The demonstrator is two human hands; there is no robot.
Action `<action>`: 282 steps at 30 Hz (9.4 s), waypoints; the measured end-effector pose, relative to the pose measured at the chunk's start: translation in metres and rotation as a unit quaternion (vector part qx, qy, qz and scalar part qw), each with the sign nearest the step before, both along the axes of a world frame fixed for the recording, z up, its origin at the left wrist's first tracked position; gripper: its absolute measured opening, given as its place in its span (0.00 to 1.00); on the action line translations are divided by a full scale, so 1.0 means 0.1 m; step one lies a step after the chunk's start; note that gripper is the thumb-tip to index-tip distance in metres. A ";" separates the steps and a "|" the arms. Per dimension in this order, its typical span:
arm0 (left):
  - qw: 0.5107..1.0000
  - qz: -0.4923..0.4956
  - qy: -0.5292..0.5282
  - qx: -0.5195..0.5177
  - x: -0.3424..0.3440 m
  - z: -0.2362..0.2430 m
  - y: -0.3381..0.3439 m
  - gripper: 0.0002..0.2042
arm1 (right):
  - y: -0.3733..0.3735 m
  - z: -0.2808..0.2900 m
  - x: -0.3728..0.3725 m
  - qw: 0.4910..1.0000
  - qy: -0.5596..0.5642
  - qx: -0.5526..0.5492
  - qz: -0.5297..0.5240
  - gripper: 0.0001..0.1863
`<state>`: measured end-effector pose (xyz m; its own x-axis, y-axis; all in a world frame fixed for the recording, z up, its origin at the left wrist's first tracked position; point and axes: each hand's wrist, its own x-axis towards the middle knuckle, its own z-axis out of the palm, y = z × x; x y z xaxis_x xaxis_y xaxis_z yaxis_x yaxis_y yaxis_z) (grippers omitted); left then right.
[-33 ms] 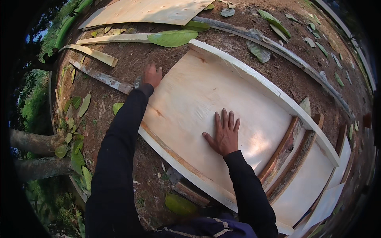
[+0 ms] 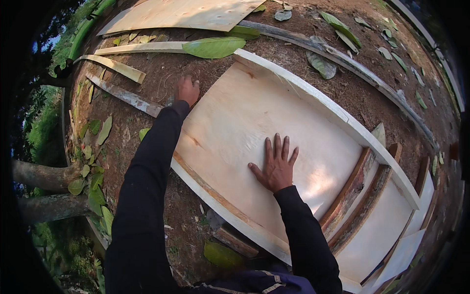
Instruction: The person sits on the ground and uses a hand saw to cut a wooden plank placed on a wooden frame. They measure the wood with a tape measure, reposition the plank, and continue sawing to complete the cut.
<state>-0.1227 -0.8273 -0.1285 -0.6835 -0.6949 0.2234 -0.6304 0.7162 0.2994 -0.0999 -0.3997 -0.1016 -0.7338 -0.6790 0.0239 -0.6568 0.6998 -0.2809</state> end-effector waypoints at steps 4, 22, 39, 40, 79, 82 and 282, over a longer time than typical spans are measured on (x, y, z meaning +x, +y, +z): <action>0.995 0.069 0.015 0.069 -0.49 -0.07 -0.64 0.30 | -0.15 -0.02 -0.01 0.999 -0.035 0.004 -0.020 0.47; 0.840 0.157 0.404 0.326 -1.86 0.14 -1.63 0.12 | -0.23 -0.04 -0.11 0.996 -0.087 0.017 -0.019 0.47; 0.915 -0.099 -0.319 -0.226 -1.23 -0.25 -2.35 0.29 | -0.15 -0.10 -0.11 0.993 -0.114 -0.019 -0.026 0.44; 0.903 -0.103 -0.340 -0.243 -1.06 -0.20 -2.25 0.30 | -0.16 -0.13 -0.09 0.993 -0.114 -0.028 -0.023 0.45; 0.822 -0.567 -0.051 0.034 0.69 0.80 4.05 0.45 | 3.34 0.92 4.00 0.608 -0.217 -0.341 -0.683 0.14; 0.821 -0.570 -0.039 -0.025 0.70 0.72 4.12 0.38 | 3.25 0.78 4.40 0.623 -0.341 -0.263 -0.653 0.19; 0.797 -0.506 -0.276 0.181 0.51 2.00 4.82 0.17 | 7.07 1.49 1.65 0.639 -0.237 -0.522 -0.512 0.15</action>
<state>-0.0719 -0.3456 0.0717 -0.8598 0.3241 -0.3945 0.1085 0.8710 0.4791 0.0648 0.3074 0.0473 -0.8736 0.3684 -0.3178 0.3278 -0.0372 -0.9440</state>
